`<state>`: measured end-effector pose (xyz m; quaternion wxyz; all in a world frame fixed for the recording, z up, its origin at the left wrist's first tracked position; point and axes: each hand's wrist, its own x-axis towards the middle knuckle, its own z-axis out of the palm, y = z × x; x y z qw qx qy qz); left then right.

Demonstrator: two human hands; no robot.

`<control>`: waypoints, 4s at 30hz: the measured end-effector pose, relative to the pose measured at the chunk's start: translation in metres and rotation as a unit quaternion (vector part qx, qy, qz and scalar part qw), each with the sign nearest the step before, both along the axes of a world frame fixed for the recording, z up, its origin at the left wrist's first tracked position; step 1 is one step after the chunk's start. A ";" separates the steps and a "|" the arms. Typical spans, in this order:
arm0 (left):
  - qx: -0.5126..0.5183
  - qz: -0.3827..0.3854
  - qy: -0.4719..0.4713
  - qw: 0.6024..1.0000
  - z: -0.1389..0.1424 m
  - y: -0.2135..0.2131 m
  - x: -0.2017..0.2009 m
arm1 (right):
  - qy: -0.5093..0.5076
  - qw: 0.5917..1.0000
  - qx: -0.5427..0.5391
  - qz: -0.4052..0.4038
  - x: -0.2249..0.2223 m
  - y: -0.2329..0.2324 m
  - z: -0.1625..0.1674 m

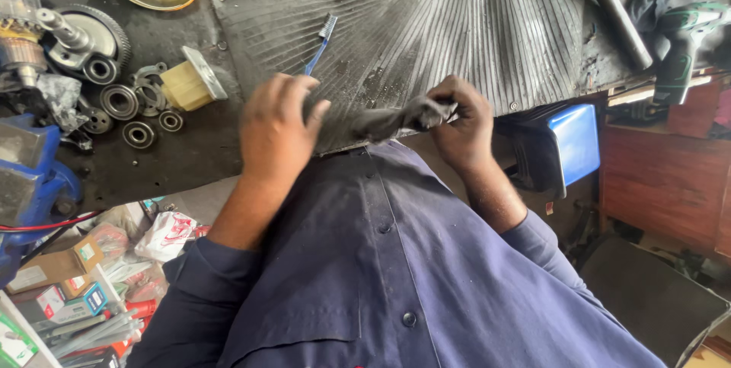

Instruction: The person stands at a workbench, wipes their hands with a rag, opens a yellow packet, and handles small metal parts such as bearings and bolts. They pick up the parts, wipe them and their hands with the cloth, and wipe the workbench surface.

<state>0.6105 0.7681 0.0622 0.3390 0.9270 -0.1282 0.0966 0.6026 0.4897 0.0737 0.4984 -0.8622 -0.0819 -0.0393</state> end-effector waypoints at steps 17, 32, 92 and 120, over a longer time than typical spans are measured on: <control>0.000 0.108 0.033 0.994 -0.021 0.002 -0.016 | -0.010 0.961 -0.111 0.253 0.022 -0.019 -0.011; -0.095 0.143 0.079 0.982 -0.021 0.017 -0.046 | -0.060 0.855 -0.375 0.354 0.060 0.051 -0.043; 0.200 0.183 0.063 0.960 -0.008 -0.004 0.095 | 0.077 0.989 0.100 0.079 0.018 -0.046 -0.001; 0.108 -0.018 0.098 0.989 0.019 -0.087 0.018 | -0.056 0.994 -0.068 0.066 0.057 -0.119 0.011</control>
